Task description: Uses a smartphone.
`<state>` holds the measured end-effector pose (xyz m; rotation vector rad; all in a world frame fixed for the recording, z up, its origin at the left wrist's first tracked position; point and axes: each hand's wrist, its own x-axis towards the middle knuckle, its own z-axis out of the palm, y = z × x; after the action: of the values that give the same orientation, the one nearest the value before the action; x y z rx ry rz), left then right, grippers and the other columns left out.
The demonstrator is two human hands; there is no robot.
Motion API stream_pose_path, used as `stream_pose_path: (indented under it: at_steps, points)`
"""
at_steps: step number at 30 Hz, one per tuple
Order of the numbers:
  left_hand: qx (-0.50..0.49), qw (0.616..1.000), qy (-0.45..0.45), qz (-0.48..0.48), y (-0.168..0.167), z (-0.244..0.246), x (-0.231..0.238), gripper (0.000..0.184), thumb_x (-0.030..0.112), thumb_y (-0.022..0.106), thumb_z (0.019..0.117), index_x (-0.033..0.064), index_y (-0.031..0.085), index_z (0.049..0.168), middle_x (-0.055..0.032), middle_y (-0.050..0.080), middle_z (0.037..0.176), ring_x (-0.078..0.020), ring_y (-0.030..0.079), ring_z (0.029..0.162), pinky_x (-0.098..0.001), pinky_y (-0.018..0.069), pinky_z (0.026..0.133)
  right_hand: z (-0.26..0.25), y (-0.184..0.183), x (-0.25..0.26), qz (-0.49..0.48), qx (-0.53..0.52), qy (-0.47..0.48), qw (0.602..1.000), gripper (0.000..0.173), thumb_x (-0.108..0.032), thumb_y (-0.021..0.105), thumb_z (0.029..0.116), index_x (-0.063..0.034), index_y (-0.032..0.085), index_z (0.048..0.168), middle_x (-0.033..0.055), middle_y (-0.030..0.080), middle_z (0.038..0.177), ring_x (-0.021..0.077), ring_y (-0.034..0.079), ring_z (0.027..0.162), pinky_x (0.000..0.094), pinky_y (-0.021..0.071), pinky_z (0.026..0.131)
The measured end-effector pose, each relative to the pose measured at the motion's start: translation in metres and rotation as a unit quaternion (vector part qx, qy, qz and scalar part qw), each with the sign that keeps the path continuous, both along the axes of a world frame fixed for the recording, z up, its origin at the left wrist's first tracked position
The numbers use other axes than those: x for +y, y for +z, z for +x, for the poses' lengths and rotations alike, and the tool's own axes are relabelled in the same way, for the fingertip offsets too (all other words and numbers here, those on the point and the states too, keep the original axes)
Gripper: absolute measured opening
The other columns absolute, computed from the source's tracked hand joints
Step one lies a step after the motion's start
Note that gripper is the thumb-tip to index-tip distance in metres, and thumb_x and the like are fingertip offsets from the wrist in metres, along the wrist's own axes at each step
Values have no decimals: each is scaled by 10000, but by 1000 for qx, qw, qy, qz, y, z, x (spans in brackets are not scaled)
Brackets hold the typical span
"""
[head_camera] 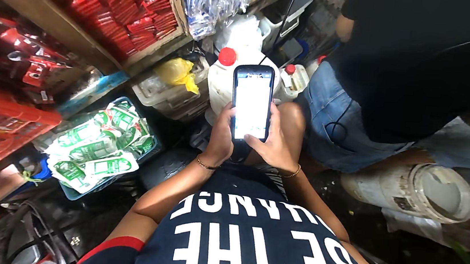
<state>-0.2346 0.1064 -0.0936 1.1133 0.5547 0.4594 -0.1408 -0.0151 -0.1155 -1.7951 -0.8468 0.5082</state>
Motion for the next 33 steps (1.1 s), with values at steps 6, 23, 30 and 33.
stream_pose_path:
  at_steps: [6, 23, 30, 33]
  points:
    - [24, 1000, 6, 1, 2, 0, -1, 423, 336, 304, 1097, 179, 540, 1412, 2, 629, 1246, -67, 606, 1085, -316, 517, 930, 1, -1, -1, -11, 7, -5, 1000, 1008, -287, 722, 800, -154, 144, 1614, 131, 615, 1314, 224, 657, 1103, 533, 562, 833]
    - [29, 999, 16, 18, 0, -2, -1, 428, 313, 309, 1104, 137, 511, 1437, -18, 589, 1316, -63, 577, 1130, -296, 490, 972, 2, -7, -2, 27, 19, 15, 999, 912, -247, 641, 850, -138, 153, 1613, 135, 620, 1257, 153, 677, 878, 367, 585, 654]
    - [30, 999, 13, 13, -1, -3, -1, 445, 318, 299, 1108, 136, 491, 1466, -33, 582, 1343, -80, 580, 1145, -309, 492, 976, 2, -7, -2, 27, 28, 14, 999, 922, -216, 640, 835, -162, 154, 1617, 135, 622, 1251, 161, 680, 876, 366, 587, 647]
    - [23, 999, 8, 25, -3, -3, -1, 429, 297, 294, 1101, 126, 518, 1425, -29, 601, 1296, -77, 590, 1119, -315, 501, 962, 1, -8, -3, 25, 22, 12, 999, 934, -222, 641, 829, -147, 147, 1619, 150, 618, 1257, 180, 677, 894, 392, 585, 667]
